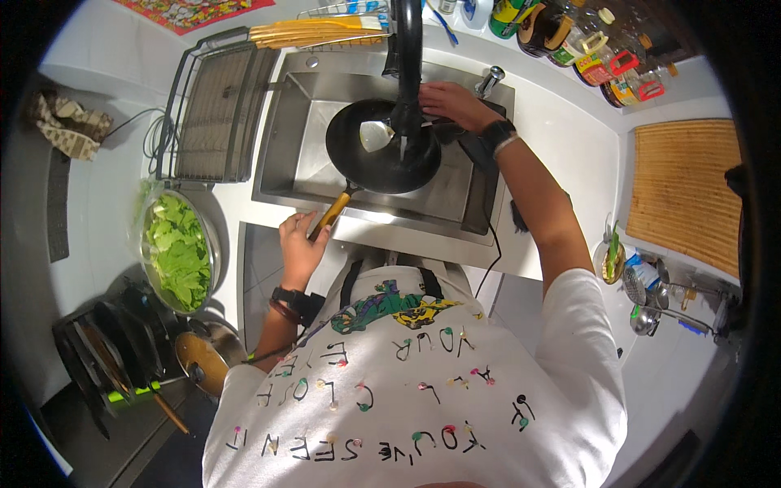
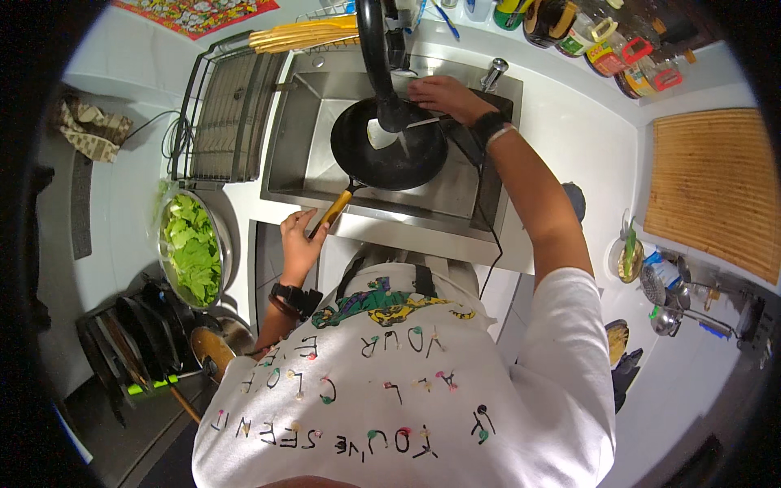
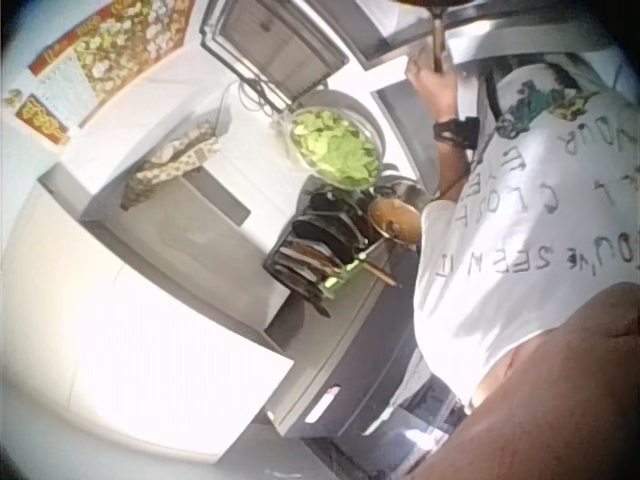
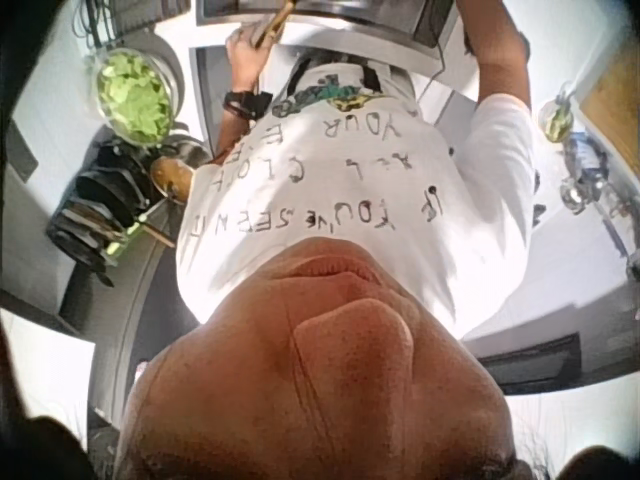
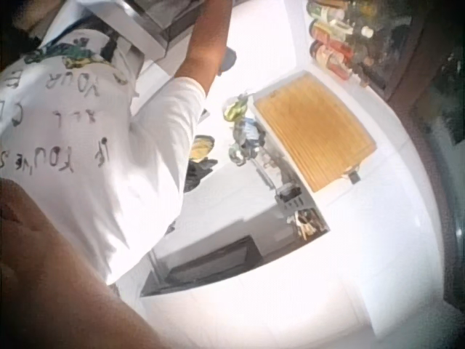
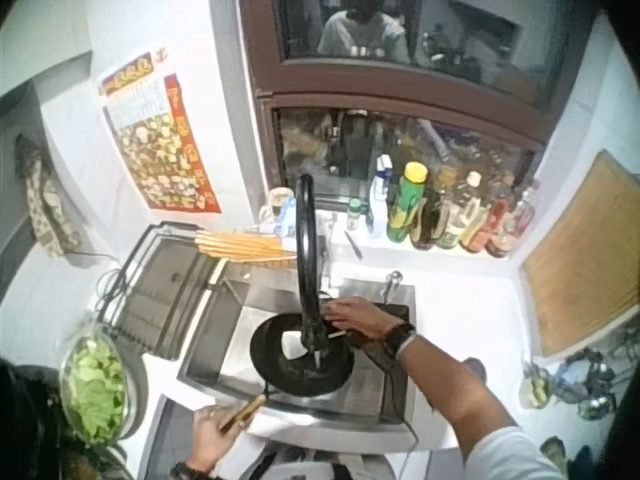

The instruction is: The person transfers cooked noodles from a wok into a bowl, then cleans the wok and stovetop. They retrieve two bowls, fill them with a white liquid from a pot, and place the bowls on a dining table alongside other dishes.

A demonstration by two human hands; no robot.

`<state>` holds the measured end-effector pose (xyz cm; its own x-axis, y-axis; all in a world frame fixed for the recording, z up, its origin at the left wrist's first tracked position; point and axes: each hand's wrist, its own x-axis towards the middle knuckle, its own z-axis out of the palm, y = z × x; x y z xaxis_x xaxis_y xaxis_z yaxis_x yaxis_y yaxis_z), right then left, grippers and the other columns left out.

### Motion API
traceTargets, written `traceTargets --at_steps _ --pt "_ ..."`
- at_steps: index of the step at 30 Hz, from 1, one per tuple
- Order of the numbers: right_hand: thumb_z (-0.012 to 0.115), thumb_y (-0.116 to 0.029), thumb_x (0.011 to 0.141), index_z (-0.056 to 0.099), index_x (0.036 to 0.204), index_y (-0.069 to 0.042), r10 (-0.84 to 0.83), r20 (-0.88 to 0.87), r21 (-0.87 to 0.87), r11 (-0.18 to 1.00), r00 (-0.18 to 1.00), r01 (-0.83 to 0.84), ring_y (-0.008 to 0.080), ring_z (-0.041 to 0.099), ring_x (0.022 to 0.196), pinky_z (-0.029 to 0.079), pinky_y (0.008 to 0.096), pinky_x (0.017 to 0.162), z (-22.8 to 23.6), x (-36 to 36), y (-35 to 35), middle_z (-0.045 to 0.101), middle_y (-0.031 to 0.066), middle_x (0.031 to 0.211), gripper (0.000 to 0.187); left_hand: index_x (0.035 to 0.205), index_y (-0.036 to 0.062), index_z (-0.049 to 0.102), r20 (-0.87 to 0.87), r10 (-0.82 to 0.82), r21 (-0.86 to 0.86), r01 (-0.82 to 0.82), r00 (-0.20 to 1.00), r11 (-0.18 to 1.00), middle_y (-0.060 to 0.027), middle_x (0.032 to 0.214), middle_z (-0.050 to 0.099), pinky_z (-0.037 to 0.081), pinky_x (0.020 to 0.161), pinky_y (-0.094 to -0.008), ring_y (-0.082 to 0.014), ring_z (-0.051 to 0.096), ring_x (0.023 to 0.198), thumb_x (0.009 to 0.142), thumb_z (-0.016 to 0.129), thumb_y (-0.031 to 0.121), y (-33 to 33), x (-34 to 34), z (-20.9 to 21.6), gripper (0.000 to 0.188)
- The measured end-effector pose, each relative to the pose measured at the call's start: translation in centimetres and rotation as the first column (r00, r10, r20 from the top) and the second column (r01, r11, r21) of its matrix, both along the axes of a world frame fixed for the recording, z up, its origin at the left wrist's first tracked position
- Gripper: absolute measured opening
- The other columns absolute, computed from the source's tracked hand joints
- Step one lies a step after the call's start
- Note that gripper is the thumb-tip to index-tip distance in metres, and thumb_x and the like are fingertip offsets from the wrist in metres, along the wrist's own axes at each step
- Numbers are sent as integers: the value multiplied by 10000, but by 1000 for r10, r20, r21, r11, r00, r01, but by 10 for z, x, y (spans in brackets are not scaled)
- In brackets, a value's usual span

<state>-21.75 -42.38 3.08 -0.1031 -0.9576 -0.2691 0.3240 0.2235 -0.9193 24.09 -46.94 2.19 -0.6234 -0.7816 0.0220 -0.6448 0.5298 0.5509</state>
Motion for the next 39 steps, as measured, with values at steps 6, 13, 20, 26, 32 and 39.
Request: traceTargets --at_steps 6,13,20,26,32,39 --pt "569 -232 1000 598 1267 3 -155 -276 -142 983 948 120 172 615 1092 503 289 939 -6 -7 -37 654 67 1161 357 1145 60 707 -24 -14 19 15 1000 1000 -166 1184 579 415 990 -426 -337 475 1141 818 757 187 13 14 19 354" --pt "655 -234 922 664 1211 -43 -290 -749 -116 942 596 314 199 672 943 521 342 869 -27 38 81 723 103 1084 346 1179 68 680 -132 -251 81 263 959 961 -149 1209 574 382 1019 -403 -325 455 1193 832 712 119 18 12 21 353" --pt "674 -241 835 659 1157 15 -358 -911 92 305 204 948 370 638 1081 500 416 946 -37 111 313 667 239 1149 412 1167 66 663 -174 -589 163 613 789 773 -145 1196 581 380 1014 -421 -335 510 1146 813 711 72 34 -21 16 358" --pt "715 -479 821 444 1356 15 -212 -977 -76 240 -24 968 498 411 1280 374 504 1075 -53 90 374 415 354 1387 776 1167 63 658 -161 -779 141 795 606 590 -153 1181 594 387 1004 -430 -346 522 1137 822 699 54 98 -60 27 348" --pt "709 -463 808 618 1201 -69 -44 -999 -30 500 -9 866 388 463 1257 415 392 1018 -97 73 361 538 203 1315 564 1157 85 679 -51 -768 223 756 639 615 -154 1190 582 399 997 -412 -335 499 1150 811 711 47 182 -52 28 349" --pt "726 -360 839 673 986 -1 -554 -768 -34 537 322 843 336 645 948 488 456 839 -57 154 406 701 159 918 391 1144 97 685 -45 -820 310 789 570 531 -131 1180 598 476 876 -375 -288 546 1098 822 716 48 312 -67 28 327"
